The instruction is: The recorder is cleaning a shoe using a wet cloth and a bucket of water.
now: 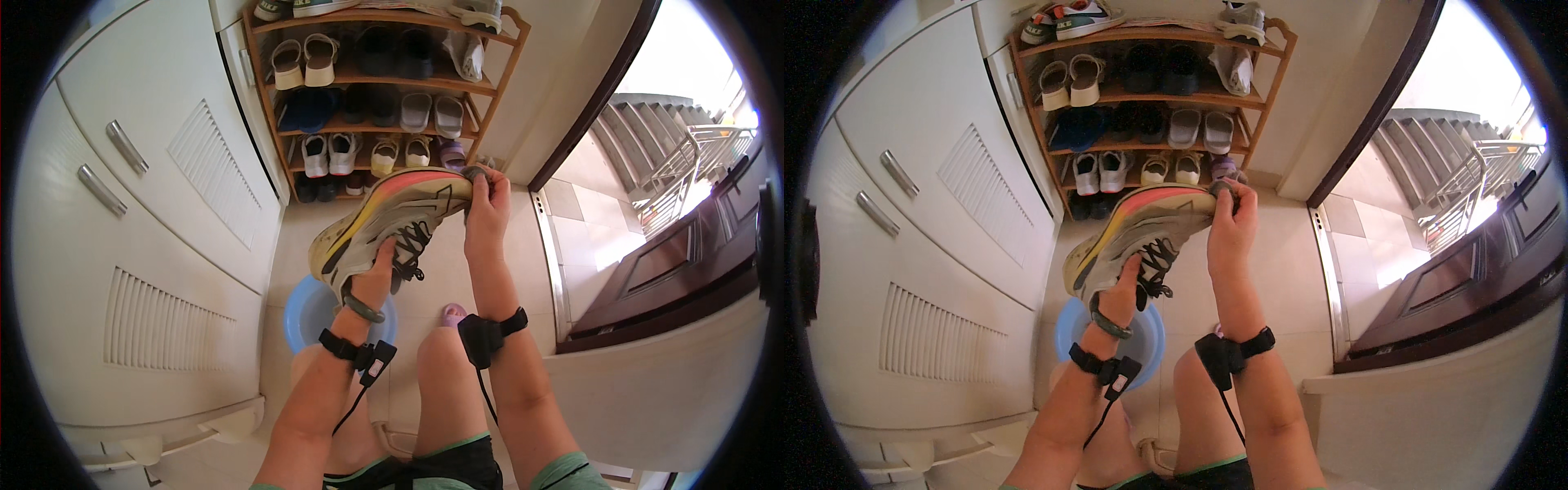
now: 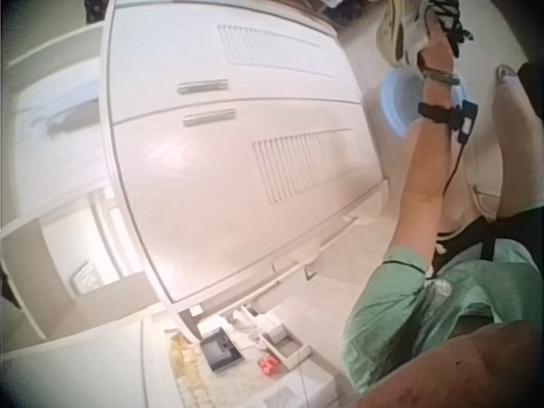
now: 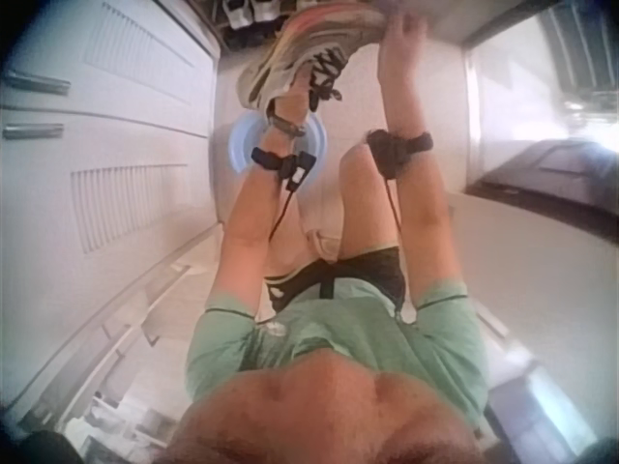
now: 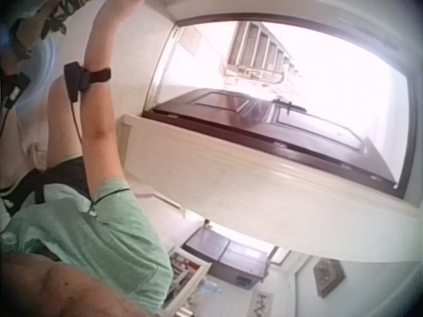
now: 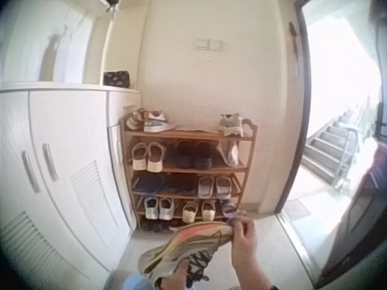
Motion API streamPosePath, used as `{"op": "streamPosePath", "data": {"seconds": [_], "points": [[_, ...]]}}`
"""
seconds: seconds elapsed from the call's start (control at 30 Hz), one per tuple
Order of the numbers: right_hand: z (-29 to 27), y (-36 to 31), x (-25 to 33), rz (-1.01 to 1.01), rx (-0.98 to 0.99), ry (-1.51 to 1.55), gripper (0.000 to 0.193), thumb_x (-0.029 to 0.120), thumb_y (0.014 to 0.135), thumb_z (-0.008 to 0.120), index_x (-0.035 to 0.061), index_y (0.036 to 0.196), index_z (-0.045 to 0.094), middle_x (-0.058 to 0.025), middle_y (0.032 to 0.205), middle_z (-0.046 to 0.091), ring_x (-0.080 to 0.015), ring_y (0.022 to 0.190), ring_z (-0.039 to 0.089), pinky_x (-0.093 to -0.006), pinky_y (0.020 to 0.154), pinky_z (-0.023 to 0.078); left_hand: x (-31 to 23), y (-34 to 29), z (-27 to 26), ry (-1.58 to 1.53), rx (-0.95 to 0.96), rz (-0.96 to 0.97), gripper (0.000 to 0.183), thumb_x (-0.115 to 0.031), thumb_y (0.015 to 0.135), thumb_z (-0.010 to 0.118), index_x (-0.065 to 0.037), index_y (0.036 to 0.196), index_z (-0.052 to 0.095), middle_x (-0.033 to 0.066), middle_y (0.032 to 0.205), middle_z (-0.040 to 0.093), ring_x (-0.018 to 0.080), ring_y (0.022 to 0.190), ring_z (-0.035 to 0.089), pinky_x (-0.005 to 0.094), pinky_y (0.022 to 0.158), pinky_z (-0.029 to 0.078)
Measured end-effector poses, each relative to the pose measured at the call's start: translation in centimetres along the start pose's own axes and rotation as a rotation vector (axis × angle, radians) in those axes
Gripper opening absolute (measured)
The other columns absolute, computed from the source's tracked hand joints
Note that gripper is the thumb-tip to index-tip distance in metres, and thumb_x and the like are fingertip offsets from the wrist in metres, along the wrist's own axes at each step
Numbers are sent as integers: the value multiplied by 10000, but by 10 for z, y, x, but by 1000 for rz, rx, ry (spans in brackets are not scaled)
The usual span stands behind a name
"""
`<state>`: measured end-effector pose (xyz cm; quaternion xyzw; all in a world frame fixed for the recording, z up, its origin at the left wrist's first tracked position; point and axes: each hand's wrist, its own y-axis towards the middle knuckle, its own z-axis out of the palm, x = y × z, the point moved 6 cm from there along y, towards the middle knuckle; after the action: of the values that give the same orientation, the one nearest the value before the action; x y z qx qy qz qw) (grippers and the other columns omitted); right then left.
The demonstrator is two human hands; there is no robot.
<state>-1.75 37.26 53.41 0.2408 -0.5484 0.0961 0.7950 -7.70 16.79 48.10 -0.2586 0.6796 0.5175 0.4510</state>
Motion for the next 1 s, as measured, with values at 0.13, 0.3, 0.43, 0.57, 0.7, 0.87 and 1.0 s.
{"op": "streamPosePath", "data": {"seconds": [0.13, 0.3, 0.43, 0.57, 0.7, 0.87, 1.0], "points": [[16, -13, 26, -296, 59, -411, 160, 122, 901, 500, 7, 1011, 515, -113, 944, 580, -220, 866, 558, -310, 793, 432, 1, 0, -3, -90, -6, -104, 246, -149, 864, 577, 17, 1044, 588, 107, 1005, 634, 221, 906, 586, 313, 831, 441], [31, -28, 37, -479, 130, -587, 131, 88, 861, 516, 6, 963, 520, -159, 951, 577, -323, 902, 543, -377, 804, 429, 13, -6, 5, 58, 33, 50, 251, -178, 884, 539, 9, 1044, 590, 115, 986, 633, 238, 899, 586, 315, 825, 442], [99, -96, 19, -601, 465, -728, 117, 68, 795, 551, 35, 907, 545, -144, 931, 576, -333, 917, 535, -418, 816, 411, 32, -29, 22, 459, 16, 345, 231, -174, 889, 496, -9, 1007, 607, 136, 952, 634, 294, 876, 589, 340, 811, 447], [101, -104, 15, -543, 624, -661, 153, 78, 761, 580, 53, 909, 554, -134, 948, 583, -328, 919, 536, -413, 801, 413, 21, -19, 26, 227, 85, 156, 225, -172, 884, 502, -12, 997, 613, 139, 947, 636, 301, 873, 592, 345, 810, 448], [82, -87, 29, -755, 634, -705, 137, 59, 754, 587, 66, 889, 565, -102, 928, 605, -318, 901, 544, -411, 797, 419, 16, -13, 11, 79, 93, -57, 220, -170, 879, 507, -14, 987, 618, 142, 943, 639, 308, 871, 594, 350, 810, 448], [14, -36, 20, -480, 368, -823, 145, 50, 791, 537, 50, 921, 599, -115, 935, 612, -344, 886, 527, -404, 793, 431, 8, -14, 24, 190, 118, 66, 246, -180, 874, 574, -8, 1049, 598, 118, 1048, 629, 269, 910, 599, 329, 798, 469], [34, -66, 14, -470, 494, -761, 151, 51, 796, 530, 55, 932, 595, -139, 926, 607, -344, 898, 531, -405, 804, 436, 19, -20, 33, 212, 101, 47, 230, -180, 870, 522, -13, 998, 614, 161, 974, 628, 331, 916, 574, 381, 843, 435]]}}
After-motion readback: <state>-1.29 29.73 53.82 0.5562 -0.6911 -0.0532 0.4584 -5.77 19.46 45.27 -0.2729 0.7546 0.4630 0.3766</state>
